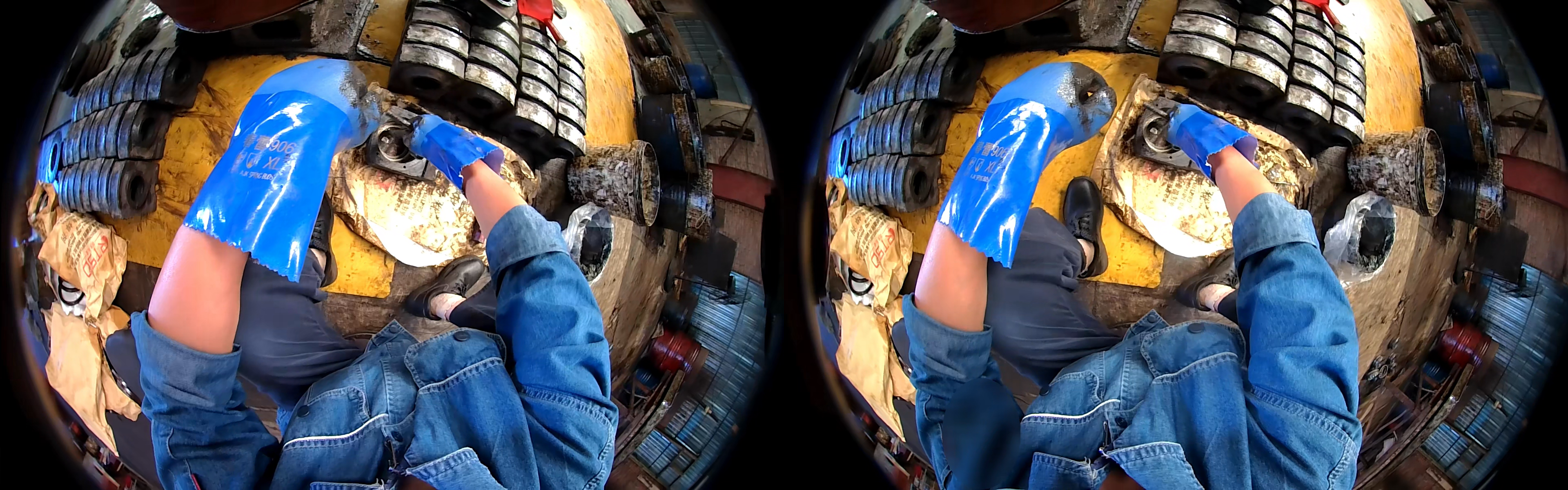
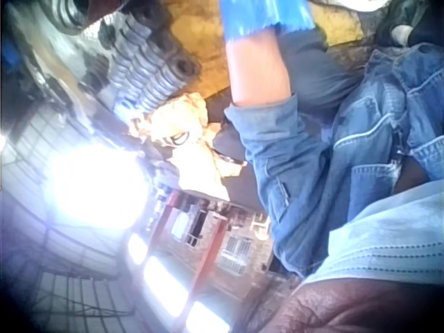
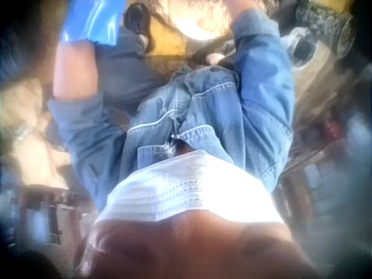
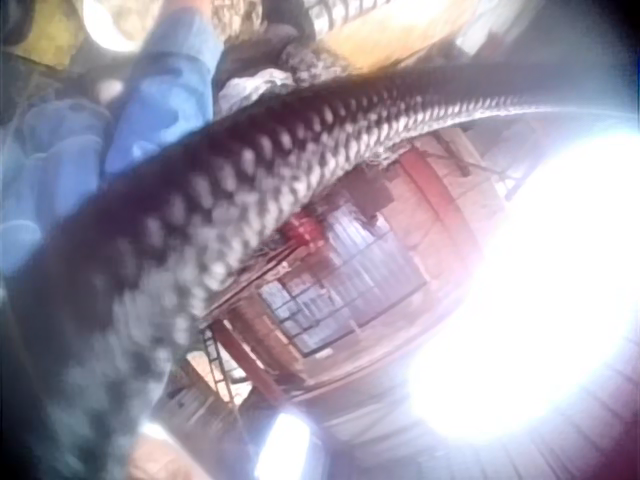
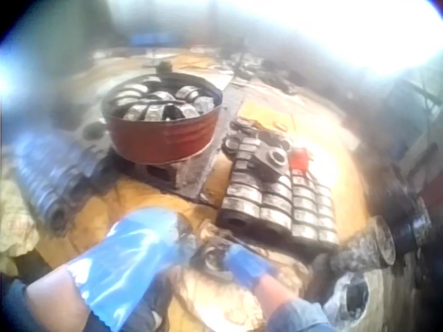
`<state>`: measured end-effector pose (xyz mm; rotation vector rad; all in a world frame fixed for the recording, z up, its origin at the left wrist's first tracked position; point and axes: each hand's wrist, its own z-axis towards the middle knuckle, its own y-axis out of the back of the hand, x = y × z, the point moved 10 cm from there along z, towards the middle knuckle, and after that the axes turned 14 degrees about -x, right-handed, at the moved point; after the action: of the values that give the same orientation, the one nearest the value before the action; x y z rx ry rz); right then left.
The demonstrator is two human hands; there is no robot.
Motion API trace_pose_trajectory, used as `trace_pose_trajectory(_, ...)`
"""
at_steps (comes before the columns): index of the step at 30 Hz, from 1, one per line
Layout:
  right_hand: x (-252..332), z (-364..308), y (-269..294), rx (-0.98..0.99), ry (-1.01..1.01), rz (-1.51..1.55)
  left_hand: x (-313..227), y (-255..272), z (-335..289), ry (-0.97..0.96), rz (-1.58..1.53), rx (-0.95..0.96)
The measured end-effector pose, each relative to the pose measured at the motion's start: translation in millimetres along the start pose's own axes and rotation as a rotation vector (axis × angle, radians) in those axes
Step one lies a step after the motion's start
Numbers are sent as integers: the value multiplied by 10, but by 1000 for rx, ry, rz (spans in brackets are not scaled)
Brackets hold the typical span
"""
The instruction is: The person, wearing blue gloves, handles and scrapes residue from heavy industrial metal castings using a hand tool. They pick up the parts one by one, turn them over to work on different surfaces, and set them back down on a pad.
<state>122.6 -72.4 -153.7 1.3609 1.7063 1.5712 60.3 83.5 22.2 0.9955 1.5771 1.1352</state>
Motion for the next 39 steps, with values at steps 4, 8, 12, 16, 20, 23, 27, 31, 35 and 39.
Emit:
trace_pose_trajectory(4,-220,255,-496,94,196,-130,-78,-8,42,13,2,5)
trace_pose_trajectory(8,-254,286,-763,176,373,-291,-119,-14,26,42,2,12)
trace_pose_trajectory(12,32,220,-514,93,384,-34,12,-23,-57,71,42,17)
trace_pose_trajectory(16,-171,216,-299,-13,407,-190,-52,-50,-43,7,65,5)
trace_pose_trajectory(20,-1532,259,-240,2,178,686,-374,-191,56,-117,61,-8)
trace_pose_trajectory(23,-1029,-176,483,20,-156,169,140,-21,-29,-10,137,-13)
trace_pose_trajectory(27,-2756,-1750,1120,-305,-684,707,-253,-277,57,-106,-46,69)
trace_pose_trajectory(31,-3835,-3305,1353,-743,-1164,1065,-242,-238,25,-63,-42,30)
trace_pose_trajectory(35,-4221,-4021,1310,-940,-1244,697,-117,-163,-10,-62,-12,26)
trace_pose_trajectory(39,-4505,-3902,942,-771,-1283,408,-41,-136,-29,-64,10,-41)
